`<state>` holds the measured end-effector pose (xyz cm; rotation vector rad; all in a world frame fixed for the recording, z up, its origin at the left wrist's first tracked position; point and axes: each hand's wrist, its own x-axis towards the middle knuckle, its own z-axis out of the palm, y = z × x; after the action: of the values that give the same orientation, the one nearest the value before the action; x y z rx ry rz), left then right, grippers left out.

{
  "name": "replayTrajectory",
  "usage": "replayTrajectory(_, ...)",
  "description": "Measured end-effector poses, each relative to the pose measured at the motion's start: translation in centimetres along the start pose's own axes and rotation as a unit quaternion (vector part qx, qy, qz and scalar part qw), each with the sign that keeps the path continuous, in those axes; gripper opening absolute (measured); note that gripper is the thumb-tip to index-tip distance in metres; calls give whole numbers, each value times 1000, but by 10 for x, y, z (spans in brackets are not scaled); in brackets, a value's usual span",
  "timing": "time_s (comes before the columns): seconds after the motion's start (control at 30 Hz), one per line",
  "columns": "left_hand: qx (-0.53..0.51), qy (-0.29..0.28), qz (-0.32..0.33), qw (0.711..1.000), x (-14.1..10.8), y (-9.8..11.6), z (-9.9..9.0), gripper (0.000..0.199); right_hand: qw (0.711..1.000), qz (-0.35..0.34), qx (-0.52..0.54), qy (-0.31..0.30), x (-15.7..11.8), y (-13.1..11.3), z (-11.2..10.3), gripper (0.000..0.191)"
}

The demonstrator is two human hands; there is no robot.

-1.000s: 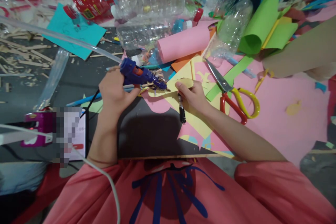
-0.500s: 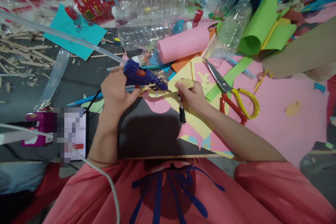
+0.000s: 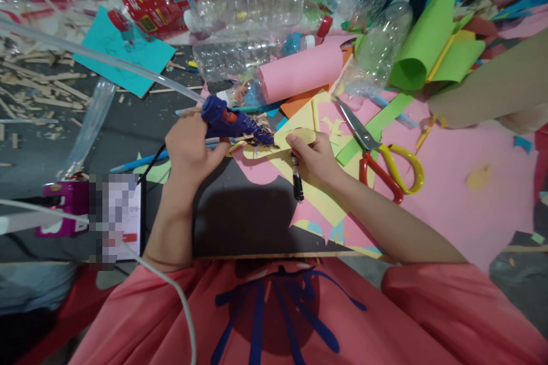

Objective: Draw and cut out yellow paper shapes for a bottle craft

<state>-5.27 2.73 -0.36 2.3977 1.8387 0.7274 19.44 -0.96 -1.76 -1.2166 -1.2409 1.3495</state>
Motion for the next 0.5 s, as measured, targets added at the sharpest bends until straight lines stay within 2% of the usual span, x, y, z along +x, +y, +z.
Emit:
replayTrajectory(0.27, -15, -19, -17, 1000, 1, -1, 1, 29, 1000, -5, -2, -5, 0, -4, 0, 53)
replayTrajectory(0.5, -4, 1, -21, 1000, 1, -4, 1, 25, 1000, -9, -20, -1, 0, -3, -1, 53)
